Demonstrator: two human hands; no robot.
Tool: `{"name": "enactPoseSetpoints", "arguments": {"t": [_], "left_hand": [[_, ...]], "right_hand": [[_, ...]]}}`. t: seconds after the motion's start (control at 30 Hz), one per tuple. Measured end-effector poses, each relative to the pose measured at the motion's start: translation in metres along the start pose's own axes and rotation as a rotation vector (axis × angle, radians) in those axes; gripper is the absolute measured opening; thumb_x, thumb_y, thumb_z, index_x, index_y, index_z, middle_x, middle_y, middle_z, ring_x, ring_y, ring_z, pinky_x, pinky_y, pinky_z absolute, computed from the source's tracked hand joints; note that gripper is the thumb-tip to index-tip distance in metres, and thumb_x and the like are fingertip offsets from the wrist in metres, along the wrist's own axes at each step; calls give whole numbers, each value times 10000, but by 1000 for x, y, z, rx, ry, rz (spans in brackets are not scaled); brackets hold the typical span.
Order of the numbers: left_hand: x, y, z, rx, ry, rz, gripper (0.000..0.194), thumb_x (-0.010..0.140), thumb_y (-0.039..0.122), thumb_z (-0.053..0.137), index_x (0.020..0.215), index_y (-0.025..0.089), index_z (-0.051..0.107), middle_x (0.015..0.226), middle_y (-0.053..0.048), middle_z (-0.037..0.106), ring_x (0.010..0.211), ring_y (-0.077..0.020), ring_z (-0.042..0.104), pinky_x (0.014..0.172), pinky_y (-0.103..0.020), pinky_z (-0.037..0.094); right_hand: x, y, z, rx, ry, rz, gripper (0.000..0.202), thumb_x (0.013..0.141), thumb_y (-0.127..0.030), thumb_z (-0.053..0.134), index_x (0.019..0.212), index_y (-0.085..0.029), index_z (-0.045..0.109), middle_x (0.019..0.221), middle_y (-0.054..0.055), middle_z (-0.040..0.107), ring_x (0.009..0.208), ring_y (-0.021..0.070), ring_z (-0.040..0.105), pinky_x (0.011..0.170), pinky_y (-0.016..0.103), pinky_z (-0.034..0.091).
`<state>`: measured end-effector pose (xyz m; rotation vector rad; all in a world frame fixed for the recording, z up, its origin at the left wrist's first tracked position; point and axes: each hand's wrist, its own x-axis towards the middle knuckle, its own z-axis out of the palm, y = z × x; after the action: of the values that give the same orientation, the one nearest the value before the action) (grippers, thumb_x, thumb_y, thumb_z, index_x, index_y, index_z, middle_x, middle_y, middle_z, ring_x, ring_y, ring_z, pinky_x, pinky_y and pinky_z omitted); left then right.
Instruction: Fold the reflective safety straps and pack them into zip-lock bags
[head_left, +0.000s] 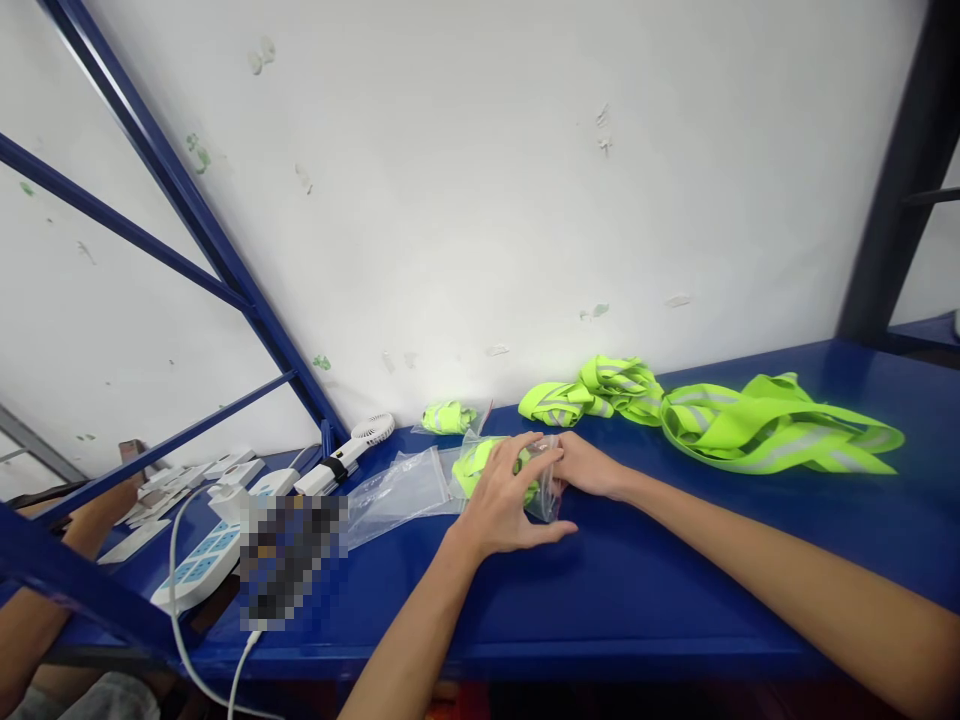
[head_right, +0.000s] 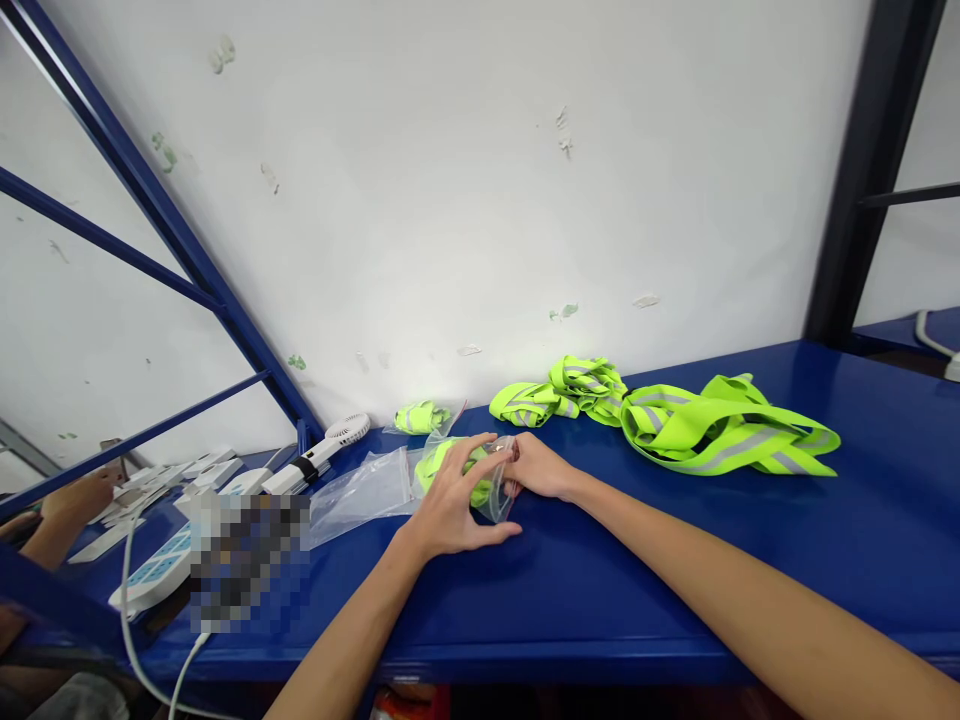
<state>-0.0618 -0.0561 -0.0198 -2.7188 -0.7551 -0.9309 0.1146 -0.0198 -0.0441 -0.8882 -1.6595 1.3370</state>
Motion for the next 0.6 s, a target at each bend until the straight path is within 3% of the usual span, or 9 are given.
{"name": "enactPoseSetpoints", "arguments": {"t": [0.07,0.2,0.27,0.37,0.43,0.6], "left_hand": [[1,0,-9,-64,85,-15,649,756,466,670,1316,204,472,1404,-154,419,1292,-280,436,1048,-446,408],[3,-10,-23,-131,325,-94,262,801,229,608,1061,201,600,1202,-113,585,1127,-223,572,948,-385,483],[6,-16,-29,-157,387,-94,138,764,201,617,902,195,616,1070,-91,640,997,-211,621,872,-364,507],[19,-19,-35,-176,432,-69,97,729,233,610,815,189,605,942,-79,660,875,-212,632,800,-357,508],[33,-19,-38,-170,378,-130,96,765,243,563,828,192,613,891,-65,666,854,-207,628,793,-345,496],[55,-15,-44,-317,-40,-297,245,887,280,431,1007,216,635,1002,-28,690,898,-179,630,795,-285,473]], "right_hand": [[1,-1,-1,81,45,10,172,750,-317,631,760,-150,671,663,7,665,604,153,617,578,271,507],[4,-5,-7,263,240,-22,277,781,-420,640,855,-158,693,778,28,689,673,158,618,612,260,487],[3,-6,-9,364,302,10,294,774,-434,657,886,-165,698,784,33,689,660,163,610,596,262,476],[2,-6,-3,491,286,63,304,789,-456,649,925,-188,694,806,35,684,644,166,604,577,273,475],[1,-4,7,543,215,68,314,802,-489,639,941,-210,673,803,22,668,631,159,596,569,276,474],[0,3,23,460,76,-6,343,824,-551,608,951,-233,589,759,-19,591,657,141,551,613,271,459]]}}
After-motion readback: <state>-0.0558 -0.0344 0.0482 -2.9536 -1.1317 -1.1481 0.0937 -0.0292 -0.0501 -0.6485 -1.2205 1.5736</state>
